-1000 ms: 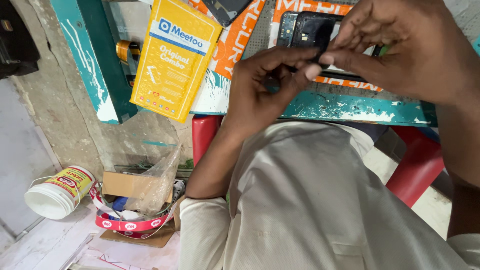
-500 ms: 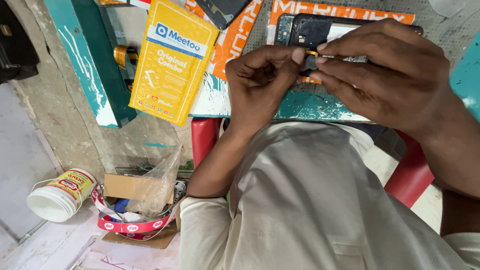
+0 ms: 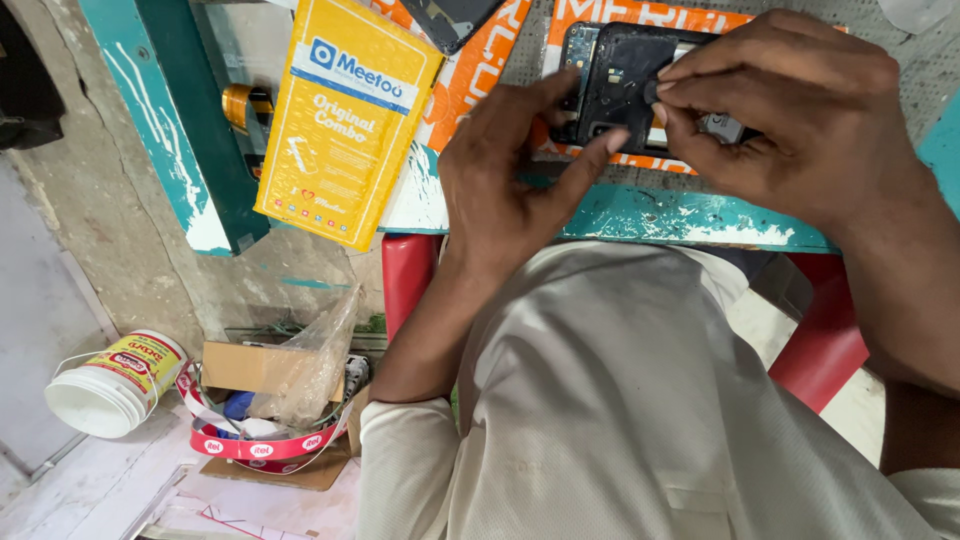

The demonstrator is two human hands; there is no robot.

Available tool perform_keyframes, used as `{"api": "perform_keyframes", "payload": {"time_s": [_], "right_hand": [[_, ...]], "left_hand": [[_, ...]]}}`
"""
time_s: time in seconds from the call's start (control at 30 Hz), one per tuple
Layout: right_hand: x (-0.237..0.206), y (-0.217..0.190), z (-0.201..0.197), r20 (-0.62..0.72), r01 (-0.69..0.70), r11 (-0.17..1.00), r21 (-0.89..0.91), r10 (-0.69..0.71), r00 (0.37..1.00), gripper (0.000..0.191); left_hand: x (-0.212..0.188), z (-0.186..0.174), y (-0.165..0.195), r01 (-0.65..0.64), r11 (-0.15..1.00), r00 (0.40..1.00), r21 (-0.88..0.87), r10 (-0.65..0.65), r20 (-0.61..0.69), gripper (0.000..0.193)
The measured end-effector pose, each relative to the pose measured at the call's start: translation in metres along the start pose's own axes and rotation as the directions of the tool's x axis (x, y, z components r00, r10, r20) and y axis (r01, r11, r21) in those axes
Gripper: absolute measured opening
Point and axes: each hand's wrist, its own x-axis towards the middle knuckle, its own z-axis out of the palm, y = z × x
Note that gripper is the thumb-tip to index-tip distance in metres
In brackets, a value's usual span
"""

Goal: The person repairs a smartphone at a workbench. They pry open the phone frame with a tool, wipe components with a cloth, peel adhesive from a yellow package, press a flex cable and battery into place, then align and press the frame back onto the phone body.

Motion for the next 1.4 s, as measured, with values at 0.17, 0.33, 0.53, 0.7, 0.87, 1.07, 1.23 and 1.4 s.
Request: {"api": "perform_keyframes", "payload": {"time_s": [0.17, 0.33, 0.53, 0.7, 0.87, 1.07, 1.23, 1.4], "right_hand": [[-0.004, 0.005, 0.006, 0.015, -0.057, 0.998, 0.023, 0.057, 0.998, 0.012], [-0.002, 0.005, 0.007, 0.014, -0.055, 0.998, 0.015, 0.055, 0.998, 0.012], [-0.005, 0.006, 0.01, -0.008, -0.104, 0.99, 0.099, 0.105, 0.994, 0.013], [-0.009, 0.012, 0.01, -0.025, -0.117, 0.973, 0.2, 0.125, 0.992, 0.016], [-0.013, 0.013, 0.008, -0.026, -0.135, 0.957, 0.258, 0.146, 0.989, 0.015], [-0.01, 0.008, 0.005, -0.046, -0.095, 0.96, 0.263, 0.111, 0.993, 0.016], [-0.011, -0.011, -0.001, -0.063, -0.063, 0.992, 0.113, 0.07, 0.996, 0.02], [-0.01, -0.022, -0.006, -0.033, -0.025, 1.0, 0.003, 0.025, 0.999, 0.016]], "left_hand": [[-0.001, 0.004, -0.002, -0.125, 0.981, 0.992, 0.145, 0.121, 0.034, 0.069], [-0.003, 0.01, -0.007, -0.101, 0.98, 0.995, 0.172, 0.097, 0.031, 0.069], [-0.004, 0.011, -0.008, -0.118, 0.981, 0.993, 0.157, 0.114, 0.036, 0.073], [-0.003, 0.016, -0.002, -0.038, 0.997, 0.999, 0.064, 0.037, 0.029, 0.067], [-0.004, 0.015, 0.004, 0.069, 0.977, 0.997, -0.2, -0.064, 0.032, 0.044], [0.0, 0.014, 0.002, 0.258, 0.879, 0.965, -0.401, -0.209, 0.16, 0.061], [-0.003, 0.019, -0.008, 0.382, 0.618, 0.914, -0.687, -0.142, 0.381, 0.046], [-0.009, 0.024, -0.015, 0.432, 0.516, 0.892, -0.74, -0.123, 0.435, 0.035]]}}
